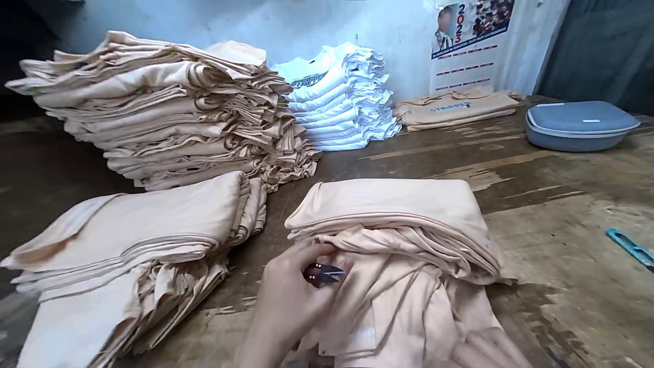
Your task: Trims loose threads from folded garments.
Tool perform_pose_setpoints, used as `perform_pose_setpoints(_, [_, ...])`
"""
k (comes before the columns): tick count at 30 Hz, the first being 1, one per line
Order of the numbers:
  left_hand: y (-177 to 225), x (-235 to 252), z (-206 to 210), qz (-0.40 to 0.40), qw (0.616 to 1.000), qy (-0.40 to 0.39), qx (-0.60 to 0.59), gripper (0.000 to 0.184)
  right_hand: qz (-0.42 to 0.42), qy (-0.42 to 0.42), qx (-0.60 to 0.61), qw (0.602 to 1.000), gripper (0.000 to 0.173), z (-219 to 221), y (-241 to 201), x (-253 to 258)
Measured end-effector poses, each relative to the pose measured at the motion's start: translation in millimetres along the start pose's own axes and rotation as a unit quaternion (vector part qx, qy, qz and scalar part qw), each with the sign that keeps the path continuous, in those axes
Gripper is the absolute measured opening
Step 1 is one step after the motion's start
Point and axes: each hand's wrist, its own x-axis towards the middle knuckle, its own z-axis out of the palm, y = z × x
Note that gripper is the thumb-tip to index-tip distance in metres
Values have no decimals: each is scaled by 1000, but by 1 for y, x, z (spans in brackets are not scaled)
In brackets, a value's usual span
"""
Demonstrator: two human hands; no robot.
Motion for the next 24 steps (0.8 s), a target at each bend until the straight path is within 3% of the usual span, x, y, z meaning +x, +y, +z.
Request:
perform_pose_setpoints(2, [19, -3, 6, -48, 998, 24, 21, 37, 21, 96, 13, 995, 31, 22, -19, 17])
perform_pose_setpoints(5, [27, 0, 15, -45, 997, 39, 54, 32, 103, 101, -94, 985, 43, 60, -29, 43])
perform_pose_setpoints(8, [18, -10, 9, 11, 996, 75, 51, 28, 147, 133, -55, 979, 20, 56, -22, 29])
perform_pose_setpoints(10, [11, -24, -4, 52, 995, 79, 21, 16, 138, 170, 10, 976, 11, 47, -8, 4])
perform_pose_setpoints(14, [25, -55, -16, 110, 990, 3, -87, 24, 30, 251, 112, 961, 13, 47, 18, -20])
perform_pose_setpoints(17, [35, -63, 8, 120, 989, 4, -87, 39, 27, 187, 42, 981, 23, 44, 6, 6])
perform_pose_setpoints(19, [33, -63, 21, 125, 988, 36, -78, 23, 22, 165, -18, 986, 19, 52, 10, 21])
perform_pose_setpoints(21, [32, -65, 16, 161, 981, 39, -101, 9, 9, 207, 13, 978, 8, 48, 20, 16])
perform_pose_setpoints(24, [34, -70, 3, 215, 969, -48, -109, 8, 7, 239, 133, 962, 6, 31, 30, -8])
